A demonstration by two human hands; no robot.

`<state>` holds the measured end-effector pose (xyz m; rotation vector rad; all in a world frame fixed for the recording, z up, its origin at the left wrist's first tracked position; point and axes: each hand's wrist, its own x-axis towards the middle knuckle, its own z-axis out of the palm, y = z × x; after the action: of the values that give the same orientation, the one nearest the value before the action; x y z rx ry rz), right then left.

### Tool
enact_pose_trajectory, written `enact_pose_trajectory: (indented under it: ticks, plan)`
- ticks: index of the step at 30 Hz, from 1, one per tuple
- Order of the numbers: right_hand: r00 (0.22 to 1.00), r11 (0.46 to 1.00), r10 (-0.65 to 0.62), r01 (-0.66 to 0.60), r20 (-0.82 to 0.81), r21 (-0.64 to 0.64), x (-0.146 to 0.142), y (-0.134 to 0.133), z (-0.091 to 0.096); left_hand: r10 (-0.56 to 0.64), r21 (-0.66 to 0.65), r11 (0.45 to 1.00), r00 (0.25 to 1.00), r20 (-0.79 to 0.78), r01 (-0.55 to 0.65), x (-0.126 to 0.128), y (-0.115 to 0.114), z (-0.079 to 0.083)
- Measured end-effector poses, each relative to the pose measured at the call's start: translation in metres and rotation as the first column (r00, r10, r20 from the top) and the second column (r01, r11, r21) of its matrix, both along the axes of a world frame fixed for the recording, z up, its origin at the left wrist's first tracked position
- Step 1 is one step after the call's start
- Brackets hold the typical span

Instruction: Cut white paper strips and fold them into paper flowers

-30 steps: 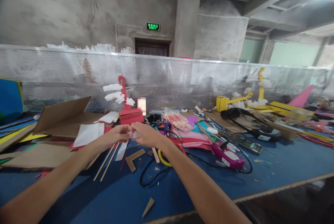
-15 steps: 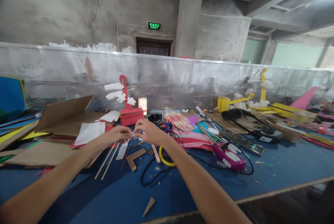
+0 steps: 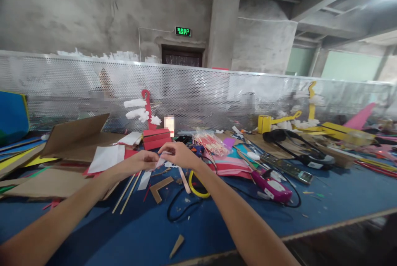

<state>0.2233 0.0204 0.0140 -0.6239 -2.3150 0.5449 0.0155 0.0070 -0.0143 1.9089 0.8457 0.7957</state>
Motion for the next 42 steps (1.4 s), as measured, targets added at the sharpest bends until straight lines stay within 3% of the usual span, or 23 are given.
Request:
enact_pose_trajectory:
  ticks: [5,12,20,24,31,36,42]
  plan:
    - [0.992,0.992,0.049,-0.061,-0.120,-0.106,0.000,0.001,0.000,-0.012,0.037,0.999,0.998,0.058,0.010,0.002,0.002,-0.001]
    - [0.974,0.975,0.013,-0.062,-0.227,-0.213,-0.001,0.000,0.003,0.017,0.146,0.989,0.992,0.128,-0.036,0.007,-0.007,0.006]
    - [0.975,0.972,-0.063,0.012,-0.213,-0.234,-0.003,0.002,0.002,-0.021,0.178,0.984,0.975,0.223,-0.019,0.011,-0.007,0.004]
    - [0.975,0.970,-0.088,0.037,-0.206,-0.241,-0.002,0.002,0.002,-0.008,0.192,0.981,0.981,0.195,-0.030,0.011,-0.009,0.006]
    - [0.988,0.958,-0.105,0.071,-0.111,-0.278,0.000,0.007,-0.003,0.116,0.260,0.956,0.988,0.097,-0.138,0.011,-0.013,0.012]
    - [0.995,0.972,-0.081,0.064,-0.064,-0.226,-0.002,0.012,-0.010,0.188,0.182,0.958,0.966,0.178,-0.220,0.010,-0.009,0.011]
    - [0.999,0.990,-0.030,0.028,-0.017,-0.135,-0.007,0.004,-0.007,0.328,-0.003,0.936,0.869,0.370,-0.352,0.011,-0.005,0.006]
